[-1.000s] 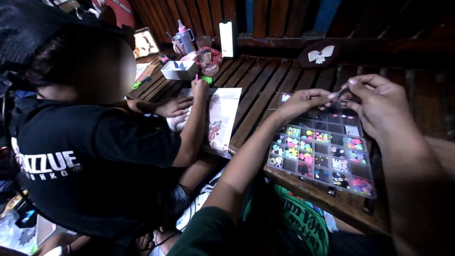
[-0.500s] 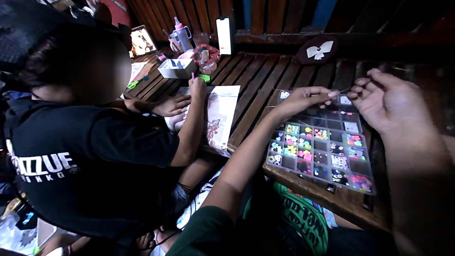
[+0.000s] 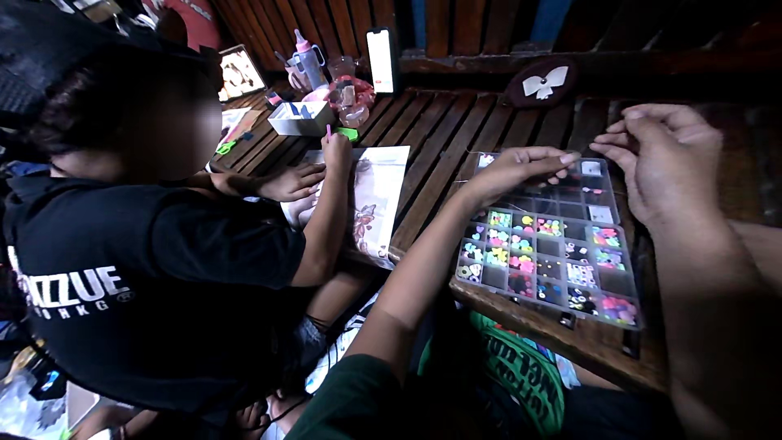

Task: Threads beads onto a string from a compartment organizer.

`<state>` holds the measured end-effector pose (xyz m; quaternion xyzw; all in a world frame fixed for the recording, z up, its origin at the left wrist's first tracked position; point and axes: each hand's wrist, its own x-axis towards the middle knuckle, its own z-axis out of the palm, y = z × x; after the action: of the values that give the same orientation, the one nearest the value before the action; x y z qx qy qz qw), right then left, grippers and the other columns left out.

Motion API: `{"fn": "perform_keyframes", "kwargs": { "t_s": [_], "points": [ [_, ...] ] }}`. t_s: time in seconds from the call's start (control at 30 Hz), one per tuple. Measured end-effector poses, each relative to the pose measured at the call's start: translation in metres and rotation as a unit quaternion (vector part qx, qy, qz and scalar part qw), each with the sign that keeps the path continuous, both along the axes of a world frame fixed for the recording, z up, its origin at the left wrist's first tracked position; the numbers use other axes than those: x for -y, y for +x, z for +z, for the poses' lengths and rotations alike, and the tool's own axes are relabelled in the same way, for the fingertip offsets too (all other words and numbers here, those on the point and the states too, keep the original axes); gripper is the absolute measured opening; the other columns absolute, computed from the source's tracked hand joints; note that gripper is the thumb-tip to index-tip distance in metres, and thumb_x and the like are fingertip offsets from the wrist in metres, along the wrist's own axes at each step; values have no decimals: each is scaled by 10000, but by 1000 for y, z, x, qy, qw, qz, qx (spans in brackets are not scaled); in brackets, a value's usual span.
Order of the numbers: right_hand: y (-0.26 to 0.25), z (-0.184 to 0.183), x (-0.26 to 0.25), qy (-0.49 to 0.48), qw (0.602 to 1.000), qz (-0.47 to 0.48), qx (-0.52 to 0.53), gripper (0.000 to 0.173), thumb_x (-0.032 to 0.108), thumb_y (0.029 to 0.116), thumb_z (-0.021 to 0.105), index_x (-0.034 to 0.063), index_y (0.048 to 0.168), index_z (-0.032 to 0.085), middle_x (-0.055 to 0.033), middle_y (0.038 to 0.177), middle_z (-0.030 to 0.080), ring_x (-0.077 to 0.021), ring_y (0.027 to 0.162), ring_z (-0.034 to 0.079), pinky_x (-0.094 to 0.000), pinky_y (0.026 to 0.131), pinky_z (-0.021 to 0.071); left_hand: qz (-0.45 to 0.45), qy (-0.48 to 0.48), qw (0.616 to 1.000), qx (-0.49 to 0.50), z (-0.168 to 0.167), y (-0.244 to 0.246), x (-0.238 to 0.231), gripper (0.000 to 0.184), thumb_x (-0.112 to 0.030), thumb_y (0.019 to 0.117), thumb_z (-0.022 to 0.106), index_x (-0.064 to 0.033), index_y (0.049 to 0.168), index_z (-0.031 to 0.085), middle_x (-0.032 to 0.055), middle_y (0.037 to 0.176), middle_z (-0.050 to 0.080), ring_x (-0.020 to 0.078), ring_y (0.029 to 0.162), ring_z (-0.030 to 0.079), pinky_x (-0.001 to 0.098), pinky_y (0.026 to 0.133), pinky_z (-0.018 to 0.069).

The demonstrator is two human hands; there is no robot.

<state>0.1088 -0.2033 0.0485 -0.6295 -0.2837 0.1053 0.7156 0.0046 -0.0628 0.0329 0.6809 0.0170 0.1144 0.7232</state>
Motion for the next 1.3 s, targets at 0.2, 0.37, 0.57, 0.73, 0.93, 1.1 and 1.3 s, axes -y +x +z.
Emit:
{"fn": "perform_keyframes", "kwargs": {
  "t_s": [0.2, 0.37, 0.57, 0.73, 0.93, 1.1, 1.3],
  "points": [
    [-3, 1, -2, -3, 1000, 19, 11, 201, 154, 1063, 522, 30, 1217, 555, 52, 1018, 612, -15, 889, 671, -241, 870, 585, -39, 17, 999, -10, 1, -3, 3, 183, 16, 1036, 498, 52, 990, 671, -6, 813, 651, 34, 735, 599, 214, 715, 525],
    [0, -2, -2, -50, 997, 41, 38, 251, 199, 1050, 575, 12, 1216, 593, 29, 1047, 613, 10, 911, 640, -213, 875, 556, 9, -65, 997, 41, 2, -3, -1, 204, 2, 1055, 440, 24, 1046, 643, -18, 807, 631, 42, 726, 599, 211, 710, 533],
    [-10, 0, -4, -133, 983, 77, 98, 233, 163, 1012, 641, 3, 1181, 661, -38, 1064, 650, 9, 860, 594, -203, 823, 518, 94, -118, 986, 69, -2, 2, -9, 229, -67, 1076, 443, 9, 1182, 632, -12, 890, 620, 49, 748, 582, 211, 709, 521],
    [-12, 0, -4, -156, 978, 86, 111, 171, 127, 1006, 642, 15, 1136, 642, -34, 1014, 626, 1, 797, 572, -200, 753, 510, 100, -123, 985, 73, -4, 5, -8, 245, -50, 1070, 453, 17, 1208, 643, 0, 919, 639, 49, 746, 579, 211, 698, 517],
    [-12, 2, -3, -182, 971, 85, 131, 182, 145, 1023, 622, 4, 1138, 632, -59, 1036, 614, -25, 800, 562, -231, 764, 507, 136, -38, 988, 62, 0, 3, -4, 243, -53, 1054, 516, 50, 1223, 656, 48, 1020, 684, 50, 882, 619, 225, 815, 521],
    [-11, 4, -2, -222, 960, 89, 148, 203, 126, 1052, 569, -34, 1173, 600, -125, 1055, 618, -87, 824, 561, -287, 781, 492, 145, 43, 987, 52, -5, 4, -5, 233, -54, 1035, 559, 49, 1207, 679, 67, 1106, 709, 29, 904, 625, 208, 813, 512],
    [-7, 2, -3, -220, 960, 82, 155, 166, 117, 1052, 563, -8, 1147, 616, -72, 972, 620, -45, 773, 554, -231, 734, 480, 146, 125, 981, 38, -11, 5, -8, 179, -54, 1007, 615, 27, 1130, 718, 43, 1000, 724, 28, 866, 651, 220, 816, 540]
  ]
}}
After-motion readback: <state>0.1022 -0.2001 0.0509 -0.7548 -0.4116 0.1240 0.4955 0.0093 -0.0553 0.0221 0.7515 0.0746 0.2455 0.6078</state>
